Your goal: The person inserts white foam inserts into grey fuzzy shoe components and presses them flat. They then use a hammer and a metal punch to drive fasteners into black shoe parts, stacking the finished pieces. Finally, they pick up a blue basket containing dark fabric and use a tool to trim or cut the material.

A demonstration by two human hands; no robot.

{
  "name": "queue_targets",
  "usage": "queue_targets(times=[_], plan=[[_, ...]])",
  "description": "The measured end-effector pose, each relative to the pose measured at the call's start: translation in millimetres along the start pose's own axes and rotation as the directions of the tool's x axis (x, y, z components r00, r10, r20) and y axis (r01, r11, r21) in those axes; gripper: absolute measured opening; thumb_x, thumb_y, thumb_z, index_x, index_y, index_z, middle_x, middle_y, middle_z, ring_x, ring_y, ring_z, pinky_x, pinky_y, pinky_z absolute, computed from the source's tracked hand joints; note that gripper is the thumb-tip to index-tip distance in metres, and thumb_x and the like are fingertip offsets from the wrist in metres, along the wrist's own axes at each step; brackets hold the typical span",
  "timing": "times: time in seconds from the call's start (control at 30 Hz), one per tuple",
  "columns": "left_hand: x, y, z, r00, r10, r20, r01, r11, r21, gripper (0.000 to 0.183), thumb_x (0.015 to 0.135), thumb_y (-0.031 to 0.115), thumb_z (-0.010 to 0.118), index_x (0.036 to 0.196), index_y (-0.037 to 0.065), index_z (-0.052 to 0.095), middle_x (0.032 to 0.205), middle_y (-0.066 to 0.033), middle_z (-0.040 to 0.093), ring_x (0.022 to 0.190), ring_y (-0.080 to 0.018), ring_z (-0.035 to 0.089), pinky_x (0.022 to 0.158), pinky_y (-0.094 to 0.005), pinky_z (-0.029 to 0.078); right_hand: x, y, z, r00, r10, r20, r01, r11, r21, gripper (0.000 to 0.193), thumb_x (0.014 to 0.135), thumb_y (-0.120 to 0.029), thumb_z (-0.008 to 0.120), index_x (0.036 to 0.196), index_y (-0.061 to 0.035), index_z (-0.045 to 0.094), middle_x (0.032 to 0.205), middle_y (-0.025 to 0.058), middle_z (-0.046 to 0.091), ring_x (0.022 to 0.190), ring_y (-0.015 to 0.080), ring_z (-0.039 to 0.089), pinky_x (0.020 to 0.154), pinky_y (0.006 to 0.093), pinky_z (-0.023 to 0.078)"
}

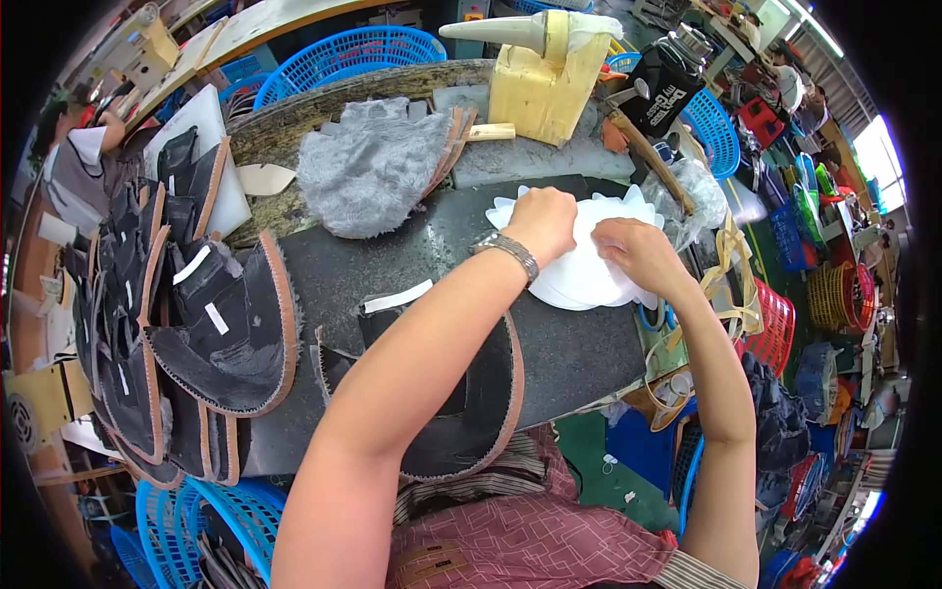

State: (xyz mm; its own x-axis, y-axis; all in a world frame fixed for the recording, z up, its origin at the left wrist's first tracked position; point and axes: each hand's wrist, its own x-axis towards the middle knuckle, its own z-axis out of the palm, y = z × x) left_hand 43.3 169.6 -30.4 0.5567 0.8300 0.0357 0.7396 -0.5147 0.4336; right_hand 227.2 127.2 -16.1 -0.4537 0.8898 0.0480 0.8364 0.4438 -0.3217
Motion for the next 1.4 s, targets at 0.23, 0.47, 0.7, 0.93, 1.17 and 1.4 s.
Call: queue_targets(times=[0.23, 0.47, 0.7, 0.93, 1.17, 1.4], plan=[[14, 25, 7, 0.999, 0.051, 0.011, -0.052, 0.989, 0.138, 0.017, 0.068, 0.012, 0.065, 0.082, 0.003, 0.068, 0.083, -0.0179, 0.066, 0.082, -0.0321, 0.065, 0.073, -0.0380, 0.053, -2, 1, -2, 1.000, 0.007, 0.016, -0.008, 1.000, 0.015, 0.017, 0.075, -0.012, 0.060, 0.090, -0.0055, 0.061, 0.087, 0.0116, 0.063, 0.085, 0.0314, 0.060, 0.074, 0.0394, 0.047], [-33, -24, -44, 0.957, -0.240, -0.162, 0.127, 0.852, -0.508, 0.016, 0.073, 0.013, 0.060, 0.079, 0.001, 0.069, 0.069, -0.0125, 0.066, 0.061, -0.0193, 0.064, 0.057, -0.0314, 0.050, -7, 4, 1, 1.000, -0.008, 0.005, 0.007, 1.000, 0.021, 0.023, 0.076, -0.017, 0.061, 0.096, -0.0045, 0.061, 0.092, 0.0141, 0.063, 0.088, 0.0323, 0.060, 0.078, 0.0401, 0.047], [-175, 5, -81, 0.863, 0.369, -0.345, -0.058, 0.751, 0.658, 0.015, 0.067, 0.009, 0.062, 0.080, 0.001, 0.064, 0.086, -0.0096, 0.064, 0.066, -0.0198, 0.060, 0.053, -0.0279, 0.048, -13, -111, 0, 0.993, 0.104, 0.057, -0.089, 0.327, 0.941, 0.050, 0.083, -0.028, 0.062, 0.123, 0.0003, 0.051, 0.106, 0.0145, 0.059, 0.092, 0.0172, 0.058, 0.078, 0.0296, 0.048], [-264, -14, -67, 0.841, -0.080, -0.535, -0.030, 0.980, -0.195, 0.058, 0.074, 0.014, 0.070, 0.125, 0.002, 0.044, 0.108, -0.0138, 0.058, 0.099, -0.0216, 0.058, 0.079, -0.0320, 0.050, -51, -164, 11, 0.944, 0.155, 0.290, -0.322, 0.252, 0.913, 0.021, 0.087, -0.012, 0.060, 0.102, 0.0030, 0.060, 0.074, 0.0012, 0.061, 0.054, 0.0046, 0.053, 0.049, 0.0187, 0.045], [-313, -11, -41, 0.832, -0.526, 0.178, 0.460, 0.475, -0.750, 0.062, 0.078, 0.001, 0.062, 0.133, 0.006, 0.034, 0.065, 0.0004, 0.056, 0.058, -0.0046, 0.053, 0.054, -0.0197, 0.042, -66, -172, 39, 0.807, 0.115, 0.580, -0.542, 0.534, 0.649, 0.018, 0.085, -0.014, 0.062, 0.091, 0.0036, 0.063, 0.069, 0.0042, 0.061, 0.057, 0.0065, 0.057, 0.051, 0.0208, 0.047], [-311, -14, -26, 0.878, -0.475, 0.061, 0.435, 0.738, -0.516, 0.062, 0.074, 0.006, 0.064, 0.130, 0.006, 0.036, 0.062, -0.0091, 0.058, 0.058, -0.0183, 0.060, 0.056, -0.0292, 0.045, -65, -176, 50, 0.802, 0.154, 0.577, -0.500, 0.701, 0.508, 0.014, 0.078, -0.011, 0.064, 0.084, 0.0020, 0.062, 0.063, 0.0080, 0.061, 0.053, 0.0112, 0.057, 0.050, 0.0255, 0.046]])
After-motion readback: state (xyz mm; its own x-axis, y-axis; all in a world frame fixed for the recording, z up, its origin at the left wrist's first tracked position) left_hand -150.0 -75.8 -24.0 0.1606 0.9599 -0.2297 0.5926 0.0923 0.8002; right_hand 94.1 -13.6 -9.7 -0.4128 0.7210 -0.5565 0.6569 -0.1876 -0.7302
